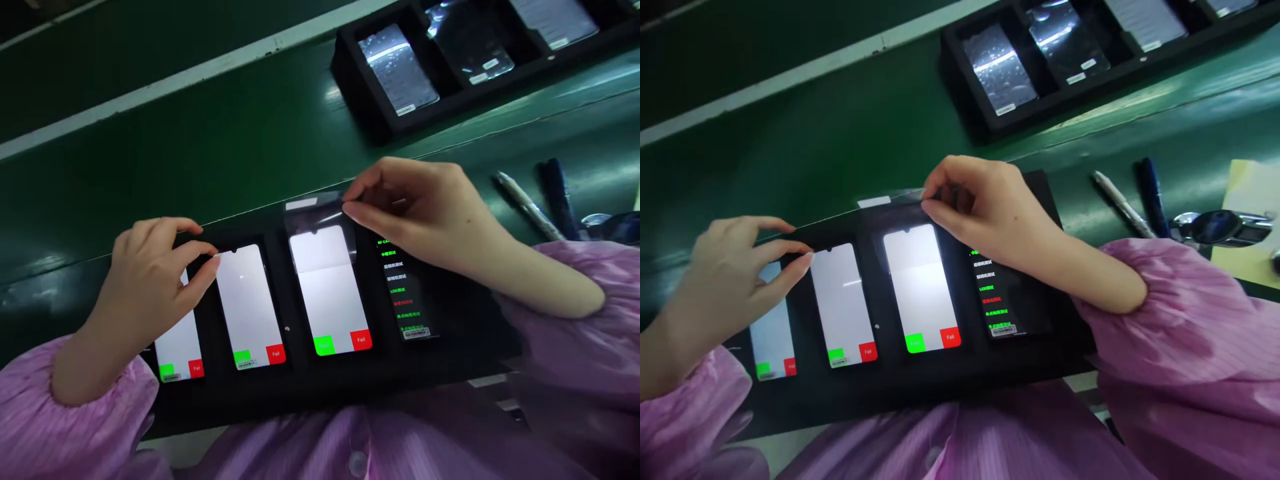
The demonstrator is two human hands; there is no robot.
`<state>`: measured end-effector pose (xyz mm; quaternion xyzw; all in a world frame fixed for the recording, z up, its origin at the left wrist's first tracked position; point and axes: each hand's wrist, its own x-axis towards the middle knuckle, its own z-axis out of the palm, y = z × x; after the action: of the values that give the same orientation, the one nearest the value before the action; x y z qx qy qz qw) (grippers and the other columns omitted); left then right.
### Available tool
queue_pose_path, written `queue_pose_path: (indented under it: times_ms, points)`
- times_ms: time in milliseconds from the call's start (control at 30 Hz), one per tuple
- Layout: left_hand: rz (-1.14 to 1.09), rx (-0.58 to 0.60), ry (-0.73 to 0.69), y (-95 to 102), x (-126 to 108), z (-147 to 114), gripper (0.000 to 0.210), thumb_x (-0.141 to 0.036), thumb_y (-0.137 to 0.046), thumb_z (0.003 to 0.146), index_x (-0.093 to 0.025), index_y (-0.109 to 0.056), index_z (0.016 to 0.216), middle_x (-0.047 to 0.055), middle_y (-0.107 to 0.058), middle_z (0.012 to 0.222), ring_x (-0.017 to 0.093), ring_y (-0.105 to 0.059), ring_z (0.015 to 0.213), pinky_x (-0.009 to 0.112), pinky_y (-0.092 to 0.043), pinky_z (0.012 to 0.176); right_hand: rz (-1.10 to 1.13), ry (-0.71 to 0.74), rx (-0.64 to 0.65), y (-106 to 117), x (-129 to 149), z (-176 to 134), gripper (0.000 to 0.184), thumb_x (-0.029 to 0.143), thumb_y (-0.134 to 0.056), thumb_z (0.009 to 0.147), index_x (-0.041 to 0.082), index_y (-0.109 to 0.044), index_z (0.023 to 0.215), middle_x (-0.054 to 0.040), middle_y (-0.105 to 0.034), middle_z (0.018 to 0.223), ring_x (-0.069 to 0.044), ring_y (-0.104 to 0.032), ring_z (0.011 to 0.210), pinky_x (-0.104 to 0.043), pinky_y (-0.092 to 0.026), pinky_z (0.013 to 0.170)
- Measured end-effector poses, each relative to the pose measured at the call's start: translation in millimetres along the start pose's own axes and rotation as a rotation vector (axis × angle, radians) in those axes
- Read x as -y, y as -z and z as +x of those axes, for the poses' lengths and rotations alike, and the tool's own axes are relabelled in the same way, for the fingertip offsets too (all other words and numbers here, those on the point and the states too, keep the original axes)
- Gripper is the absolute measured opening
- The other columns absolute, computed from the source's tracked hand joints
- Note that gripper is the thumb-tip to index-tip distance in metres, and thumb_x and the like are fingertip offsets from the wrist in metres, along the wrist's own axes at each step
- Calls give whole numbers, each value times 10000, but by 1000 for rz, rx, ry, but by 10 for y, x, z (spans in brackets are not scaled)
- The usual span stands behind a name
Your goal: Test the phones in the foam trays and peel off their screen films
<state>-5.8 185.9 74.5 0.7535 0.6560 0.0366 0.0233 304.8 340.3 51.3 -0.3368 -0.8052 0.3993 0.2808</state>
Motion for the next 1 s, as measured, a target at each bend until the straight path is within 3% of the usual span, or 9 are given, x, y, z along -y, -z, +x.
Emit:
queue_pose_path:
  times_ms: [67,133,267,400,567,700,767,900,1000]
  points:
    - [-68,-42,-17,28,-218,143,338,-538,-637,995,-291,-722,1209,117,-661,1311,411,-601,1222,636,-467,1024,22,-42,-18,18,41,-7,43,231,-728,946,217,-691,931,32,-633,729,-117,-551,597,-285,-439,554]
    - [-261,-98,-30,10,-473,318,590,-543,-795,892,-325,-622,1413,86,-682,1350,376,-618,1235,584,-491,1038,-15,-6,-21,51,83,-106,52,220,-716,963,218,-680,925,29,-640,744,-114,-563,611,-278,-444,559]
    - [-589,-165,-13,-115,-795,588,318,-227,-780,906,-311,-721,1206,-36,-790,1024,215,-735,977,437,-550,980,-301,235,9,204,83,-606,45,221,-682,1013,217,-682,1058,12,-683,843,-133,-637,688,-285,-479,598]
    - [-634,-298,0,-166,-750,633,126,-205,-784,895,-285,-767,991,-52,-792,921,178,-748,869,348,-574,800,-509,356,57,392,-24,-1284,200,218,-589,1071,172,-656,1254,-83,-698,1080,-191,-678,937,-327,-553,776]
    - [-663,-363,-13,-102,-653,572,189,-150,-804,866,-278,-762,999,-51,-790,916,172,-755,888,349,-601,846,-805,375,84,466,-80,-1704,310,366,-525,1091,216,-674,1318,-197,-650,1360,-365,-636,1088,-519,-490,816]
    - [-659,-349,-42,-73,-659,528,186,-140,-796,877,-262,-749,1008,-46,-791,925,167,-759,879,356,-607,862,-662,289,-43,481,-6,-1723,424,247,-528,1075,299,-608,1488,-165,-679,1263,-333,-644,1048,-516,-508,862]
    - [-648,-350,-42,-69,-663,510,168,-138,-795,875,-249,-745,991,-40,-791,929,168,-760,882,348,-611,844,-625,298,-78,479,23,-1700,390,224,-531,1072,274,-638,1443,-159,-684,1184,-309,-648,1014,-482,-516,829]
    - [-650,-362,-49,-72,-653,483,124,-159,-795,882,-234,-738,963,-36,-781,925,166,-756,867,331,-627,827,-554,426,46,402,17,-1705,187,274,-539,1094,186,-689,1162,-85,-679,919,-203,-607,798,-388,-483,674]
    - [-658,-354,-56,-87,-635,477,123,-168,-799,887,-236,-734,966,-40,-775,921,161,-753,860,319,-633,817,-497,435,126,296,2,-1772,178,251,-542,1095,137,-676,1119,-37,-633,789,-158,-551,701,-349,-455,633]
